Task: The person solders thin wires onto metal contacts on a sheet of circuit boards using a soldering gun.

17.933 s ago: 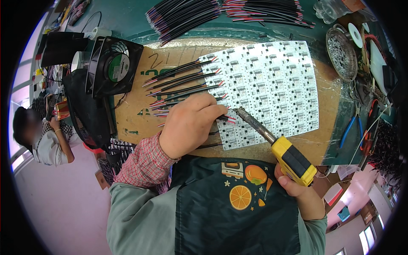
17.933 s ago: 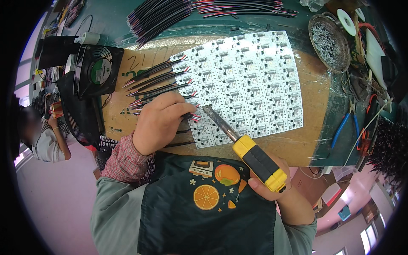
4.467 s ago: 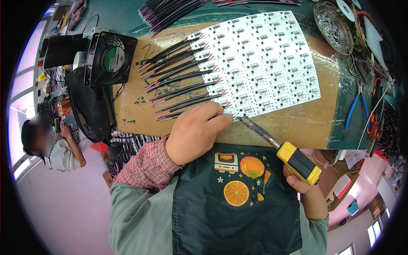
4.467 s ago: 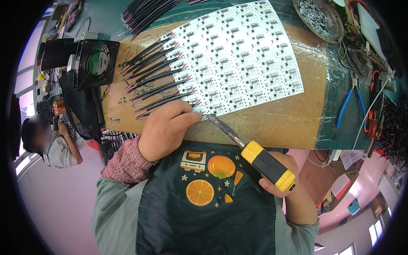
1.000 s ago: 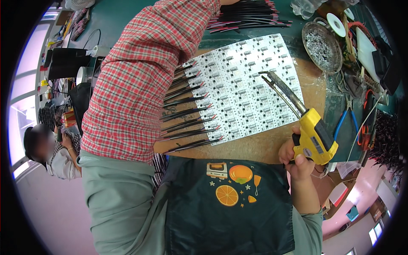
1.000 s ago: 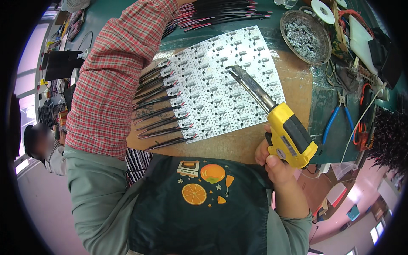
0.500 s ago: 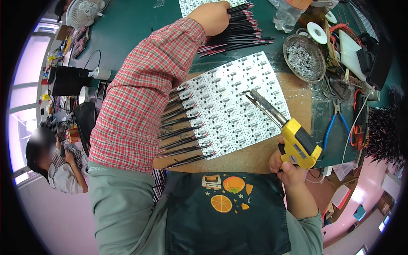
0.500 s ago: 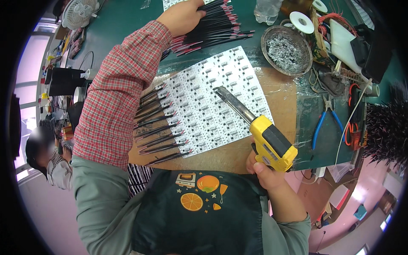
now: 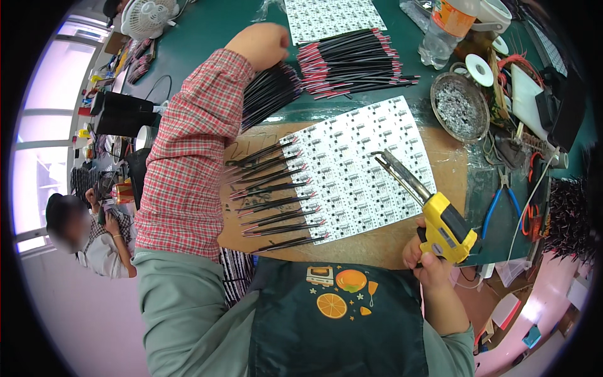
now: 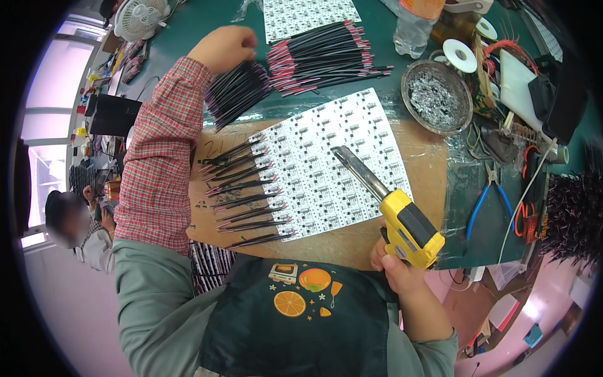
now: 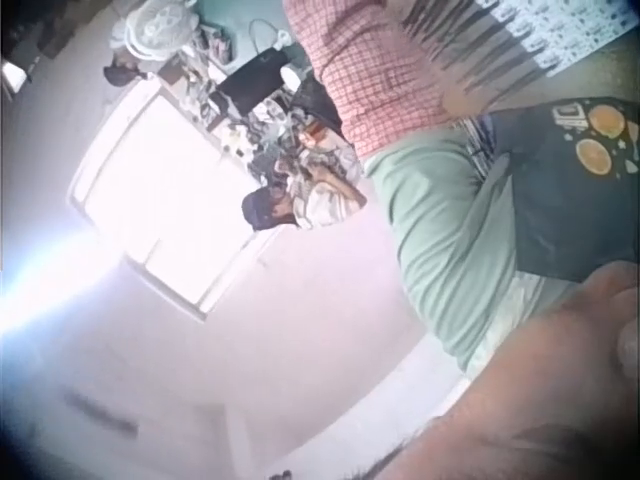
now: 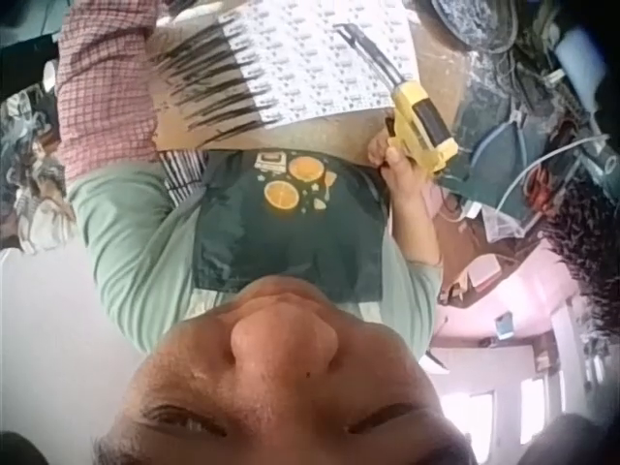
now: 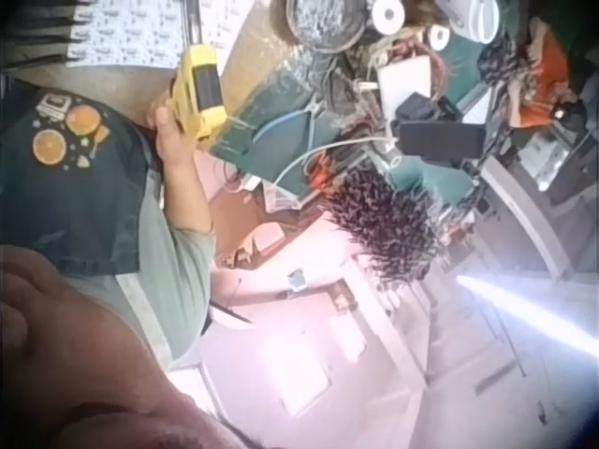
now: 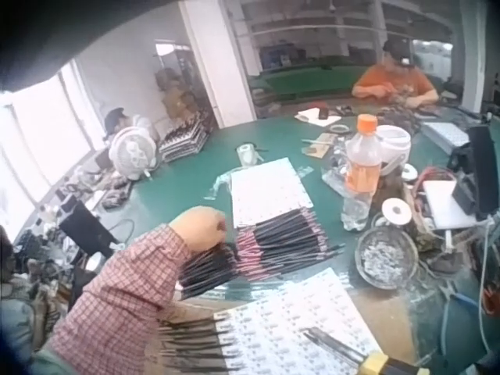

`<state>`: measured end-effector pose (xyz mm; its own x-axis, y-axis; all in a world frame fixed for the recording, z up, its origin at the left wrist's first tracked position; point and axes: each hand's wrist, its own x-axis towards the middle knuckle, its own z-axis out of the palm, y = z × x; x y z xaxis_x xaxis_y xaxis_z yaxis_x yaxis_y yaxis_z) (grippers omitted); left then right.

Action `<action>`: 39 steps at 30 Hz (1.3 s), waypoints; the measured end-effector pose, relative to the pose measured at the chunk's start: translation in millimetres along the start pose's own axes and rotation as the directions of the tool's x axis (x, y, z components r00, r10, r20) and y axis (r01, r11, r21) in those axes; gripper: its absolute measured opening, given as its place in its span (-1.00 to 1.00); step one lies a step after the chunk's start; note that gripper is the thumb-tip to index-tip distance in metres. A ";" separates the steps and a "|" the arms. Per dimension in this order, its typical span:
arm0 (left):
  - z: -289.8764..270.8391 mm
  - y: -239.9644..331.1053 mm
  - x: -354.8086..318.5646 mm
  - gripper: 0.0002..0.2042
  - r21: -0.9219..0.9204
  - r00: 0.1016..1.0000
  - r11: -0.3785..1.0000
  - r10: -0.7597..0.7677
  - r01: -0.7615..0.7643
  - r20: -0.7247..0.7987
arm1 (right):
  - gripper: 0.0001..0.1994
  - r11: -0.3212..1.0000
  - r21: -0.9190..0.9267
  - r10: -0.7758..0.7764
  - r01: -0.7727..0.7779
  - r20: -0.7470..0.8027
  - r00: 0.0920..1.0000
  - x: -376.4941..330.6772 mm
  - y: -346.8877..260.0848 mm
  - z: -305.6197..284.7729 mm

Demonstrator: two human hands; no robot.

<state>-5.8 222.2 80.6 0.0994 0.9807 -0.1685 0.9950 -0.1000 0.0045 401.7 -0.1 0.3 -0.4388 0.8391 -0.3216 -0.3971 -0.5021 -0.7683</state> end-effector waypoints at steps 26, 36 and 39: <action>17.7 -69.8 -14.7 -0.69 -0.302 0.940 0.900 -0.252 0.315 0.230 | -0.28 1.000 0.005 -0.010 0.010 0.013 1.000 -0.2 -0.7 1.4; -4.7 -41.6 -21.2 -0.81 -0.212 0.958 0.939 -0.238 0.269 0.162 | -0.27 1.000 -0.014 -0.017 0.017 0.005 1.000 0.6 -0.1 2.2; -2.5 -24.7 -31.0 -0.82 0.070 0.999 0.998 -0.009 0.006 0.040 | -0.26 1.000 -0.006 -0.013 0.013 0.006 1.000 0.6 0.7 3.0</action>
<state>-33.4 194.7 88.2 0.0895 0.9740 -0.2083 0.9923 -0.1052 -0.0655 398.7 -0.6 1.2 -0.4389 0.8439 -0.3084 -0.3975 -0.4902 -0.7757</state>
